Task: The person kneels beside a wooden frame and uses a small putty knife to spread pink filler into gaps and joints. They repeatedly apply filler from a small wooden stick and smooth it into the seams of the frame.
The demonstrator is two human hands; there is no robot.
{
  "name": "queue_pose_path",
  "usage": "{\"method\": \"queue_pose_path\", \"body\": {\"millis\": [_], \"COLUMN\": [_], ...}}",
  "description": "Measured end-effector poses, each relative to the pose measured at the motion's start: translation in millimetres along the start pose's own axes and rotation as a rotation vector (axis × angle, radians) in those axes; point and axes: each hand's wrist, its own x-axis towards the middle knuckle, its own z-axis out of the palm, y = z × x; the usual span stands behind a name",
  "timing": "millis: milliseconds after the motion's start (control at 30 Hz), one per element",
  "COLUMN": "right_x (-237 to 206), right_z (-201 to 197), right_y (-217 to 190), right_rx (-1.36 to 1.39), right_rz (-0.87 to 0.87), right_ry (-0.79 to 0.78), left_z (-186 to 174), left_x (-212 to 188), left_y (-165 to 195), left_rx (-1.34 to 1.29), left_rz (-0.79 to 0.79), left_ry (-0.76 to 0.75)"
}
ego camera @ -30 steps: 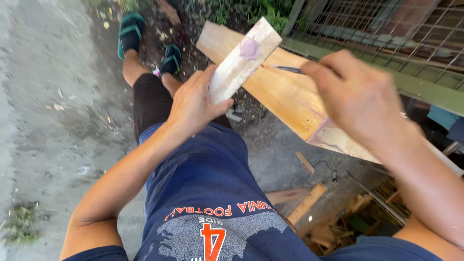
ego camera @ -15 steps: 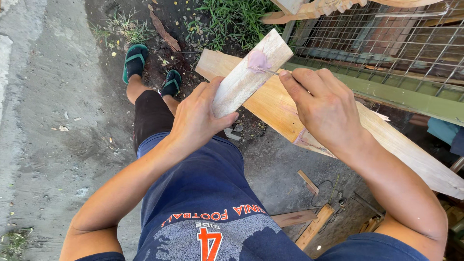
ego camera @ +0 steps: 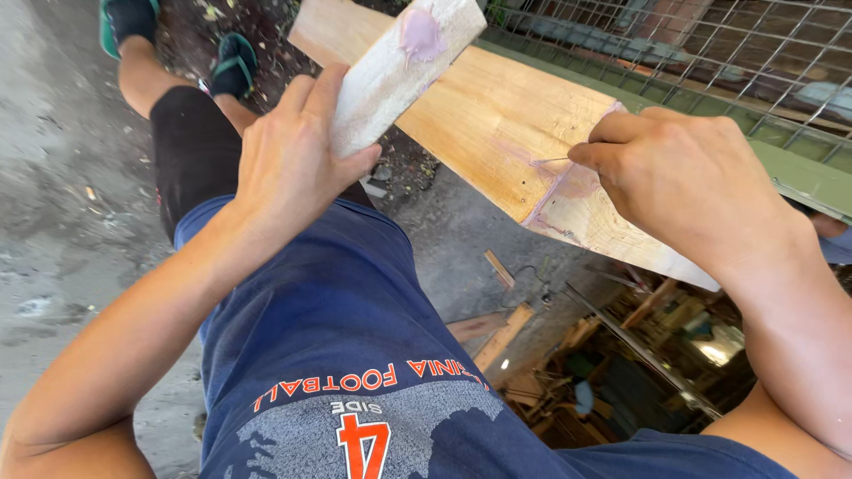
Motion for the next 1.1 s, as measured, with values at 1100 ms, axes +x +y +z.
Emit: {"method": "queue_pose_path", "body": {"millis": [1100], "right_x": [-4], "right_z": [3], "right_y": [14], "right_rx": [-0.114], "right_rz": [-0.034], "right_ry": [-0.184], "left_z": [15], "left_x": [-8], "left_y": [-32], "left_rx": [0.035], "left_rz": [0.022], "left_ry": [0.042]}}
